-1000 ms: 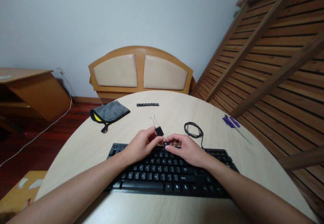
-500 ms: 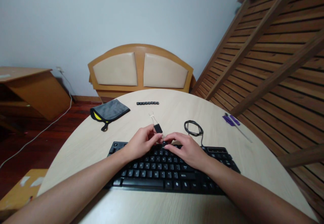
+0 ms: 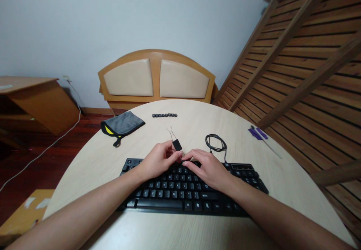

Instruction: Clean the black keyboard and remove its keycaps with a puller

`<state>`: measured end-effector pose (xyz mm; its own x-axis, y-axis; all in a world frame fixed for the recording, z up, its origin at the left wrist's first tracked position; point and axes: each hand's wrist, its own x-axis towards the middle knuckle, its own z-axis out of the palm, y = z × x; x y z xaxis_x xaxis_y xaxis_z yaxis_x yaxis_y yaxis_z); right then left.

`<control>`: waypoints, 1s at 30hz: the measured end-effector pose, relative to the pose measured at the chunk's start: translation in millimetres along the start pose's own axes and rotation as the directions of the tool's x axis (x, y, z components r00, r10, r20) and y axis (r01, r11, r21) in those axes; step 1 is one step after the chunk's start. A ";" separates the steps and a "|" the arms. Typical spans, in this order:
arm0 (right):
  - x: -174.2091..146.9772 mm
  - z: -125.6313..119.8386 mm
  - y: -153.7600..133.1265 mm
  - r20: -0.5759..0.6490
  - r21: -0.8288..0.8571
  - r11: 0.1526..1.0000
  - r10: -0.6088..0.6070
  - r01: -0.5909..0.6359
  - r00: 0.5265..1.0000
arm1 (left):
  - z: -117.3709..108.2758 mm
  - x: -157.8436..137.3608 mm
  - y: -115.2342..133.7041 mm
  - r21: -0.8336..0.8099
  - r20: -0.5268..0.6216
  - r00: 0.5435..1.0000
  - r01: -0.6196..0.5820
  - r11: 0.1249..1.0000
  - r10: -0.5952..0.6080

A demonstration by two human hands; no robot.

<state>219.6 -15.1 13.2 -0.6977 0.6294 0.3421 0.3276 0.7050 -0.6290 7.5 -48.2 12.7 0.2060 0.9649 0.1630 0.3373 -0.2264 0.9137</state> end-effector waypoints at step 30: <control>2.8 -4.4 3.3 -0.070 0.217 0.975 0.054 -0.038 0.996 | -6.0 6.2 -1.0 -0.279 0.045 0.996 0.091 0.956 -0.082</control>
<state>221.5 -9.5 15.1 -0.6326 0.6881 0.3555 0.2078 0.5930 -0.7779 3.0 -41.2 15.1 0.2191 0.9731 0.0710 0.0851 -0.0915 0.9922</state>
